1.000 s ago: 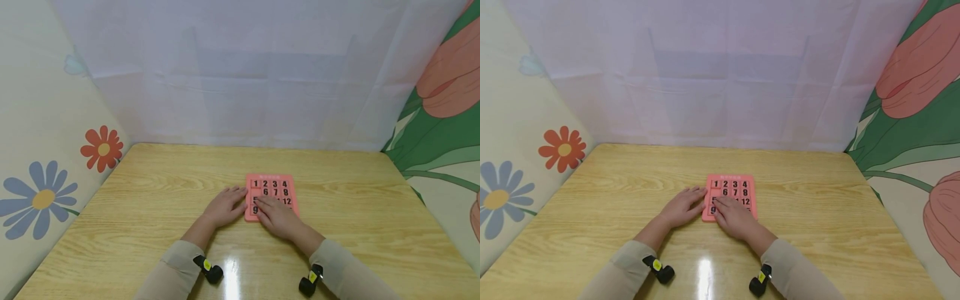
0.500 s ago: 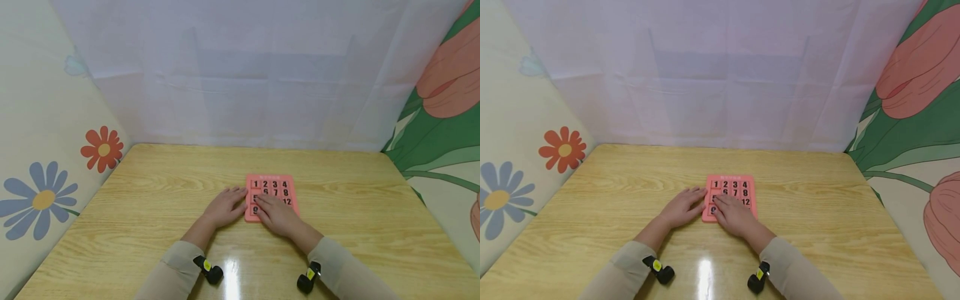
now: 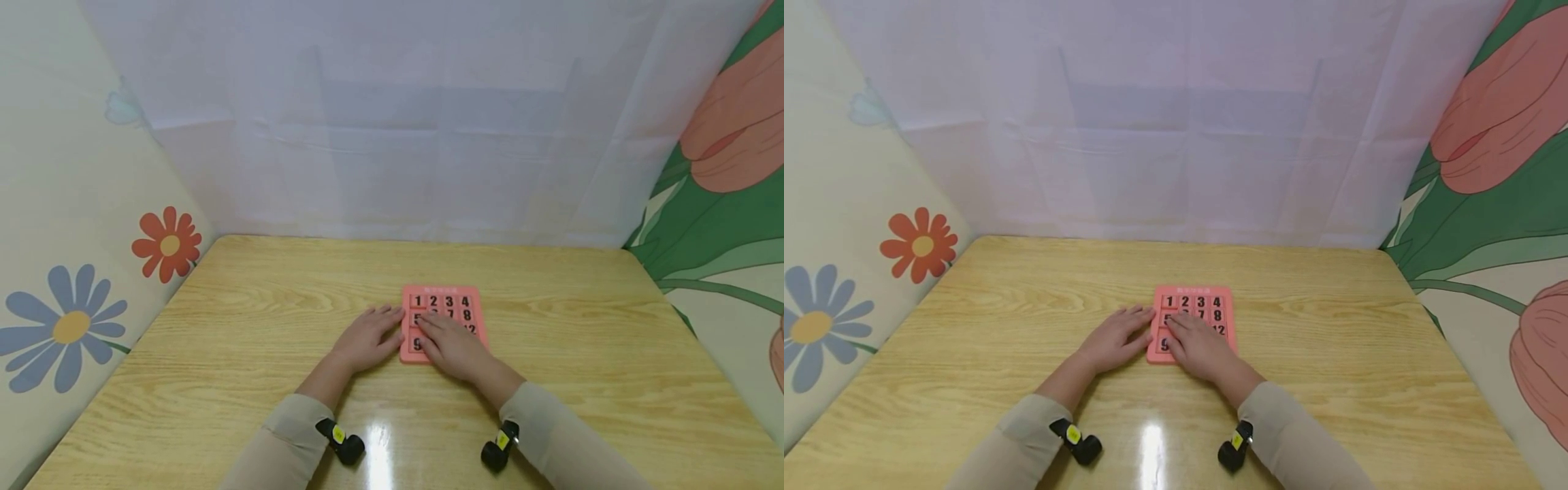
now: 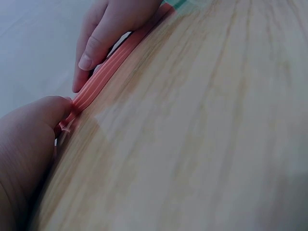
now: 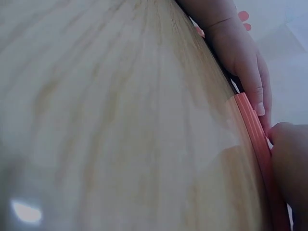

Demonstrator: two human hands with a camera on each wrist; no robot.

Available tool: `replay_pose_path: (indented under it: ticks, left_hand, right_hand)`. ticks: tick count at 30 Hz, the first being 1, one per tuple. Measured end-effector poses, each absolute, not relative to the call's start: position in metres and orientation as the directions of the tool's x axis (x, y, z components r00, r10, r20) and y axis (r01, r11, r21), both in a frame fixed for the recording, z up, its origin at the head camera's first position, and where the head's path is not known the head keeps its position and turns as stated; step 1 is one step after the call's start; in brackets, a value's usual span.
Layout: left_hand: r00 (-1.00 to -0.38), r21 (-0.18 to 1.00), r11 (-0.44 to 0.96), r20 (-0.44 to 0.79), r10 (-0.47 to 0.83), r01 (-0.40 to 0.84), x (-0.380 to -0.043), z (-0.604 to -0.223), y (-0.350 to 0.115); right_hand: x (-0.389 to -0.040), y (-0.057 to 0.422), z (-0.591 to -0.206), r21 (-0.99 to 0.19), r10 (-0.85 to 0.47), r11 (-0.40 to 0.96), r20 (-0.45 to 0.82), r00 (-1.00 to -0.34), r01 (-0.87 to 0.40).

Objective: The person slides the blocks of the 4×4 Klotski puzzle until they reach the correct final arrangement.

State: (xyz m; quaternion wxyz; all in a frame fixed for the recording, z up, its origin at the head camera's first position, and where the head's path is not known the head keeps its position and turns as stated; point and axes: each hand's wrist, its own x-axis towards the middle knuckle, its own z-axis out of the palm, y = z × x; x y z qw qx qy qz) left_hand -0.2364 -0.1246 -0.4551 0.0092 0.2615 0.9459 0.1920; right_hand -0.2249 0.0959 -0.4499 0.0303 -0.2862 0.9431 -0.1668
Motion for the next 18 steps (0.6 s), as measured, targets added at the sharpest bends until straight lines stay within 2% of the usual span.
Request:
replay_pose_path:
  ticks: [18]
  left_hand:
    - [-0.862, 0.367, 0.788, 0.087, 0.5, 0.494, -0.237, -0.456, -0.124]
  right_hand:
    - [-0.237, 0.095, -0.447, -0.35, -0.529, 0.797, -0.011, -0.848, -0.493]
